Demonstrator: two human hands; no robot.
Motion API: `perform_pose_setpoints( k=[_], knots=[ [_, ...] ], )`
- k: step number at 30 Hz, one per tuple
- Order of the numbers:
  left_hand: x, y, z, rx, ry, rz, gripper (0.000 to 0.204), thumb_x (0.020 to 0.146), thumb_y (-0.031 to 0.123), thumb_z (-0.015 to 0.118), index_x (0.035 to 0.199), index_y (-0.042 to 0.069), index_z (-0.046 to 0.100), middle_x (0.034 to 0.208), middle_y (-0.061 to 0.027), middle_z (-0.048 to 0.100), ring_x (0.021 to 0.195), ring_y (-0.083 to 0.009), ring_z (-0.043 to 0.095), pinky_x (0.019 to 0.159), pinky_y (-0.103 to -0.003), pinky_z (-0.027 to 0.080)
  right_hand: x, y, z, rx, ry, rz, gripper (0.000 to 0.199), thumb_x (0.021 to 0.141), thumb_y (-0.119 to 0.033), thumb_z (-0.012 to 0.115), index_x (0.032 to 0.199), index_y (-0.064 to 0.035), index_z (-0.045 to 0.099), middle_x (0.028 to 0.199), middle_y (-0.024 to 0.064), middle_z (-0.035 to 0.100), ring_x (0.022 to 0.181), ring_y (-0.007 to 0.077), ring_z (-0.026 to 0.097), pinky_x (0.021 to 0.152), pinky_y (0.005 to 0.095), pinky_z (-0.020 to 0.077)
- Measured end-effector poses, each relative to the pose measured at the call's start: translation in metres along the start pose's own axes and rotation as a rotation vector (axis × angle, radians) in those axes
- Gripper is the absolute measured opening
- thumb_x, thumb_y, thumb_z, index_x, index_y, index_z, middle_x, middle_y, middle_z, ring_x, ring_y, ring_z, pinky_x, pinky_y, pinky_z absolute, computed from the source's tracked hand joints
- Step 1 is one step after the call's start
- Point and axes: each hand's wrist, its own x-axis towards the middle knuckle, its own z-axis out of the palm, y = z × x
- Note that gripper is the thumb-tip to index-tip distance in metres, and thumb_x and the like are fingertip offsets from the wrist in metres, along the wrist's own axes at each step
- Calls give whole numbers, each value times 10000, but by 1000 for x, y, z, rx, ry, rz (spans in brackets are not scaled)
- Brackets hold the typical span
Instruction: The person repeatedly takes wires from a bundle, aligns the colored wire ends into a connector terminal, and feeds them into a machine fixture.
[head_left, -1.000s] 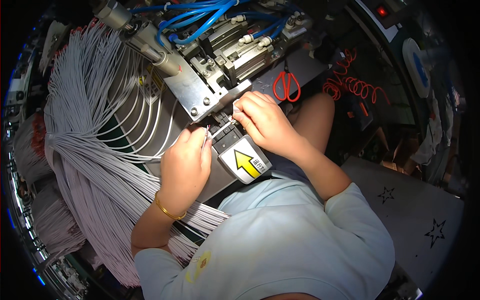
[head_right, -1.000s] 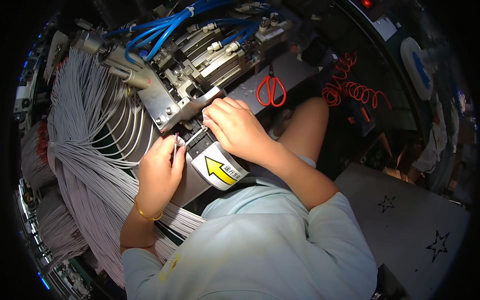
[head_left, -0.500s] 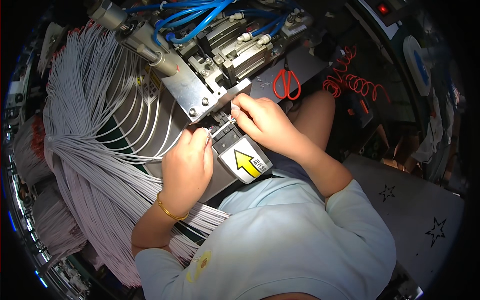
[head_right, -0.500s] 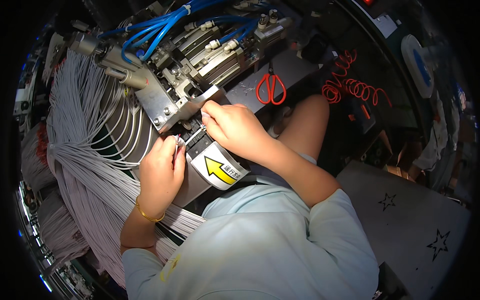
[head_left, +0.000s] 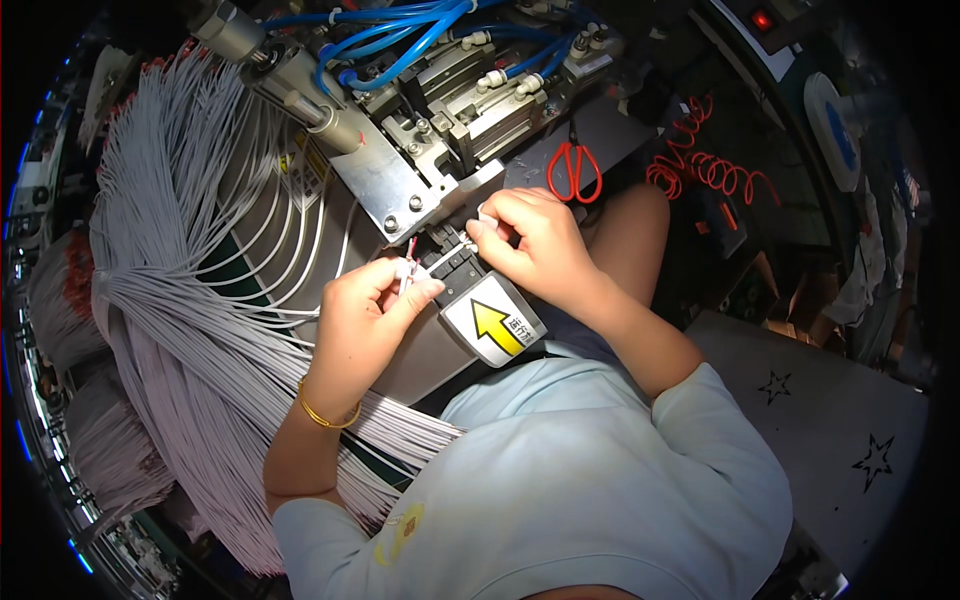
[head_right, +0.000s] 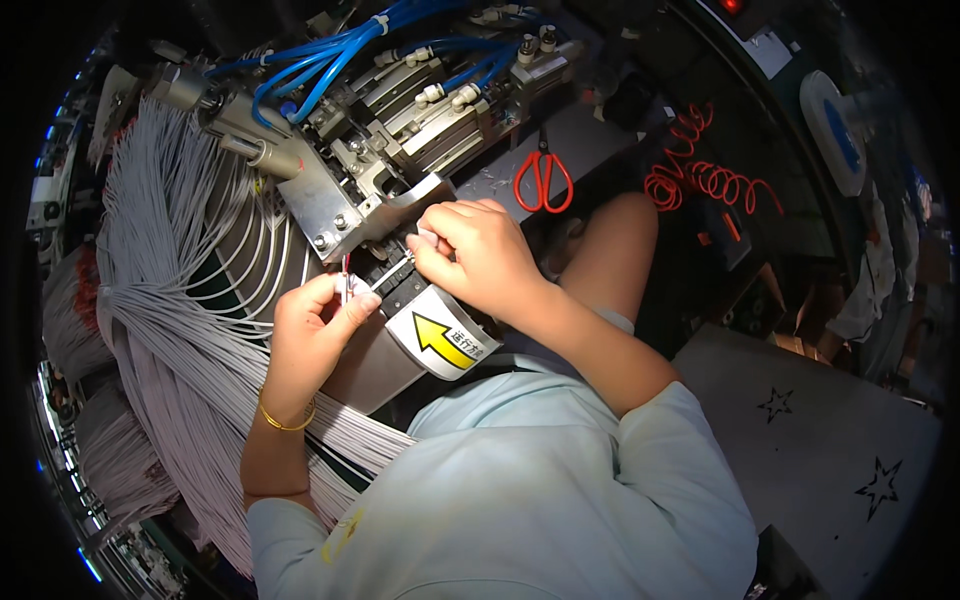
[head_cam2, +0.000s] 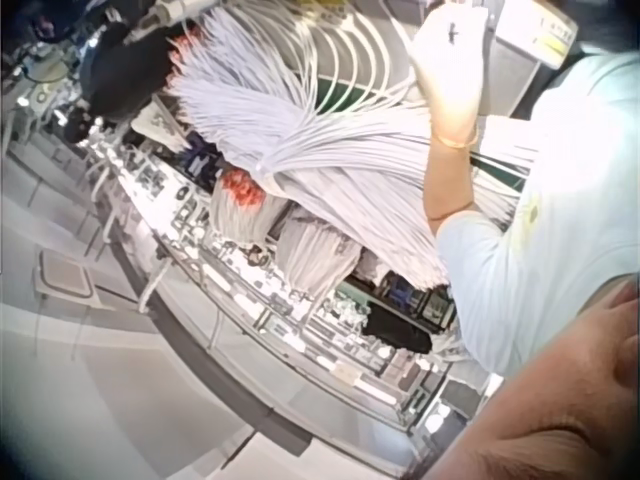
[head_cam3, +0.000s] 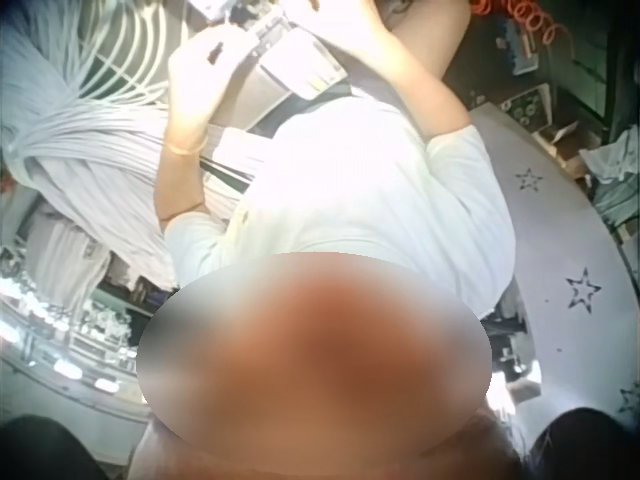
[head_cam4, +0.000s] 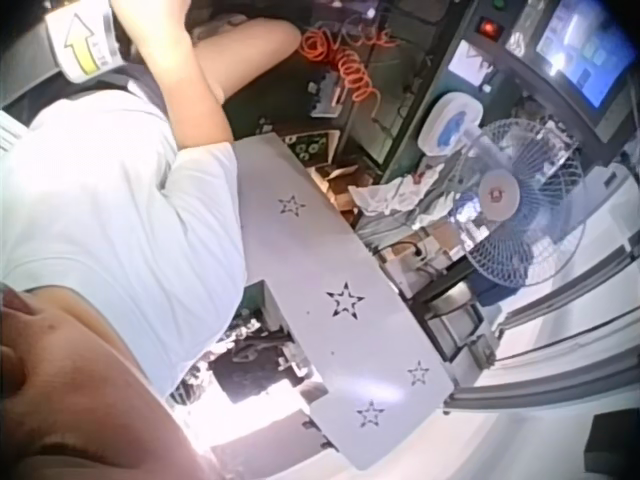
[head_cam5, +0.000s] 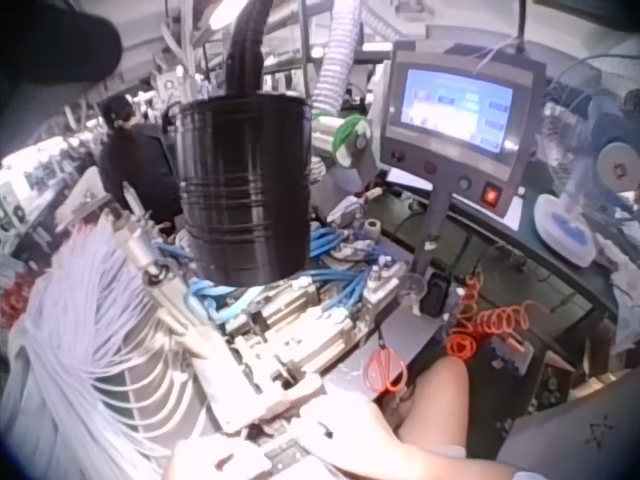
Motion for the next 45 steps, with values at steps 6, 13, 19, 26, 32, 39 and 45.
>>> perform_pose_setpoints(
  k=[6,13,19,26,32,39,45],
  knots=[
    [-2,1,2,-36,-76,58,163,841,117,745,841,-20,657,644,19,492,583,-41,392,513,-231,339,5,-20,6,280,24,-274,101,808,-85,700,843,-22,629,755,65,616,731,208,567,670,336,444],
    [-5,5,-3,-35,-29,86,156,836,116,749,812,-7,656,638,21,511,573,-43,400,506,-229,335,-1,-24,5,415,-56,-204,98,798,-37,707,872,-16,647,784,63,631,749,191,569,670,297,450],
    [-9,17,-2,-58,-48,-11,120,853,106,728,832,9,659,630,21,516,578,-30,451,500,-230,353,-2,-38,-3,584,-145,56,78,805,-10,698,867,-13,651,775,53,624,735,155,567,666,252,447],
    [-5,9,-2,-110,-147,46,117,880,109,703,854,10,647,675,35,549,608,-17,487,518,-210,374,-4,-39,-2,593,-151,56,76,778,-44,701,822,-27,642,723,51,599,706,187,574,690,279,435],
    [-3,-9,0,-232,-113,14,65,892,72,666,890,11,645,746,60,571,648,1,457,560,-186,371,-4,-34,-9,148,-139,-204,90,752,-84,685,754,-44,605,684,55,572,689,236,566,734,339,417],
    [-4,3,1,-294,-93,26,52,886,52,653,901,4,638,763,76,550,660,0,437,578,-184,358,-1,-36,0,223,-27,-193,91,838,-90,621,775,-32,590,718,67,582,691,244,557,719,346,411],
    [-5,0,2,-344,-89,15,51,881,57,658,898,10,644,750,70,544,658,-1,432,573,-188,357,-2,-32,3,307,20,-173,126,907,-112,573,831,-13,581,763,89,586,711,259,552,710,348,408]
  ],
)
